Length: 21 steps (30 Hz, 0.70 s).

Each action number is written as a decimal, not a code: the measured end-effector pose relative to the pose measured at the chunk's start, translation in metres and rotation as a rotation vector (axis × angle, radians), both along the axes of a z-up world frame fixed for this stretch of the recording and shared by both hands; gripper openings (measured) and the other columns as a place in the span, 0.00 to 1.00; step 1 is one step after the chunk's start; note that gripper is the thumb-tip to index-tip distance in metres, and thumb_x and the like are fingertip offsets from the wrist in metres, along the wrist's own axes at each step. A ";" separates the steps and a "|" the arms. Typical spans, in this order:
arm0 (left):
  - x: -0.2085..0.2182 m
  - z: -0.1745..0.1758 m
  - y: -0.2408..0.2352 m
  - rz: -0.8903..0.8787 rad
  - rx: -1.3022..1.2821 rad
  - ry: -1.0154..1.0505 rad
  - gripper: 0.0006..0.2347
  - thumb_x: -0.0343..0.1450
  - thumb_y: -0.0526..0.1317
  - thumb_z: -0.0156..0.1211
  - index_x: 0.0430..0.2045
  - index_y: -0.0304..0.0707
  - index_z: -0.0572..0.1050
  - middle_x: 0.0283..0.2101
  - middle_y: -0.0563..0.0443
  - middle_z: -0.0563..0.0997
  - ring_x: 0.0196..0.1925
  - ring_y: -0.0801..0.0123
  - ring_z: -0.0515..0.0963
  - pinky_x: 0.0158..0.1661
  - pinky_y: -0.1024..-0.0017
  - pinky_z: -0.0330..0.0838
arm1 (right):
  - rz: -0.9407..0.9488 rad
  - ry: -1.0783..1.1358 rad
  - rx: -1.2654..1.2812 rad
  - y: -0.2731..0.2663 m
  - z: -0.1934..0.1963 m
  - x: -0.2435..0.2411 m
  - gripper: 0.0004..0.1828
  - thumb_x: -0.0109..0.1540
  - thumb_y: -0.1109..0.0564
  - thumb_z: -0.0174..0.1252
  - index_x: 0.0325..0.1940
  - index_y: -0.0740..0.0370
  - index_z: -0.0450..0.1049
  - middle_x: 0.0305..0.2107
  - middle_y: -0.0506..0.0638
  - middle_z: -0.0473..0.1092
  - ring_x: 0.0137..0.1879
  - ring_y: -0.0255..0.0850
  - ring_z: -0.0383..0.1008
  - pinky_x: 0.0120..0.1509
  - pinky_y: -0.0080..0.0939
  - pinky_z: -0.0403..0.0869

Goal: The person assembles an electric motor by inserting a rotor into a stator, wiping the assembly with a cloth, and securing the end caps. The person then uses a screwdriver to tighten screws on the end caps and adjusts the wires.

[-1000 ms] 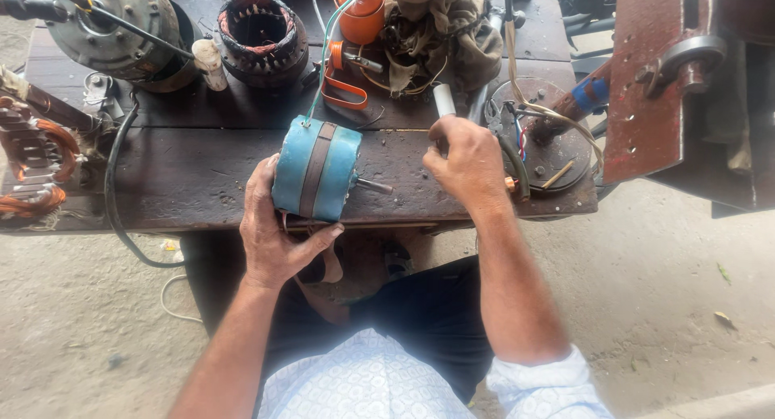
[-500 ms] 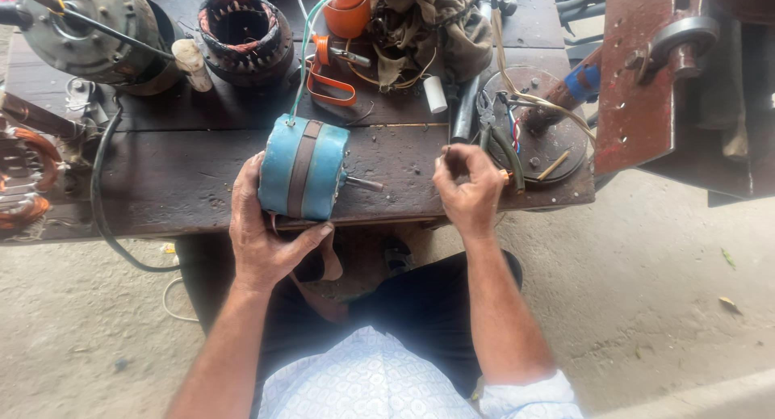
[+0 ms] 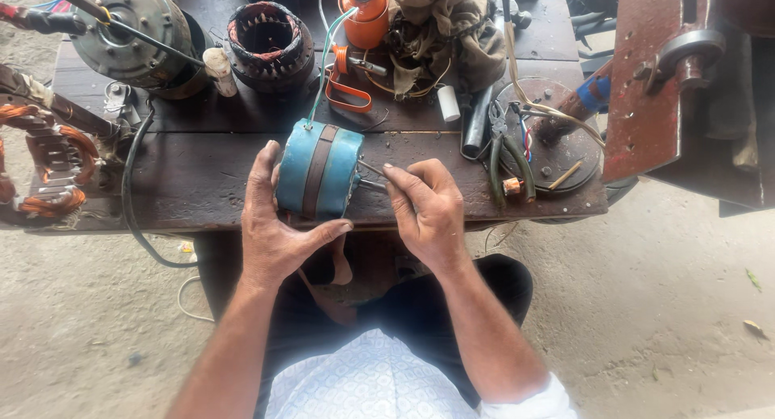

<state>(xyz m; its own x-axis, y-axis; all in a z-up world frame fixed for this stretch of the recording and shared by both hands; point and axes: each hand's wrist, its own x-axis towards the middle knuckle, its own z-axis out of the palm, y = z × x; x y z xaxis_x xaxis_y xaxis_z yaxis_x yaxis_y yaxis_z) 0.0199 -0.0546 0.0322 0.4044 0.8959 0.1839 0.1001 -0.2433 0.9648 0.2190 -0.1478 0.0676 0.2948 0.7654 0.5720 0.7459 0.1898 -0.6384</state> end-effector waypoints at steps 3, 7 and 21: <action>0.001 0.002 0.001 -0.003 0.185 0.080 0.53 0.53 0.54 0.82 0.73 0.45 0.53 0.65 0.37 0.71 0.66 0.53 0.76 0.60 0.58 0.80 | -0.023 0.031 -0.018 0.002 0.005 -0.005 0.09 0.66 0.61 0.63 0.51 0.61 0.80 0.35 0.49 0.71 0.38 0.37 0.73 0.38 0.36 0.72; 0.002 0.000 0.001 -0.009 0.146 0.078 0.51 0.53 0.53 0.82 0.71 0.46 0.56 0.64 0.39 0.73 0.65 0.55 0.78 0.58 0.61 0.79 | -0.017 -0.006 0.015 -0.003 0.006 -0.006 0.10 0.66 0.60 0.64 0.51 0.61 0.80 0.34 0.49 0.70 0.38 0.37 0.71 0.39 0.36 0.72; -0.002 -0.002 0.002 0.020 0.128 0.072 0.50 0.52 0.50 0.84 0.70 0.47 0.58 0.61 0.42 0.74 0.62 0.57 0.79 0.58 0.60 0.81 | 0.037 0.189 -0.249 0.025 0.010 -0.012 0.11 0.69 0.51 0.57 0.41 0.62 0.74 0.30 0.50 0.74 0.35 0.40 0.75 0.39 0.42 0.73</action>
<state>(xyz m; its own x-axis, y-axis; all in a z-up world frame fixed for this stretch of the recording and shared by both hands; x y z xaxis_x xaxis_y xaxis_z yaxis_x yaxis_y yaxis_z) 0.0174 -0.0529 0.0303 0.4033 0.8748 0.2685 0.1740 -0.3613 0.9161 0.2071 -0.1233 0.0774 0.3471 0.8876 0.3029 0.6049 0.0350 -0.7955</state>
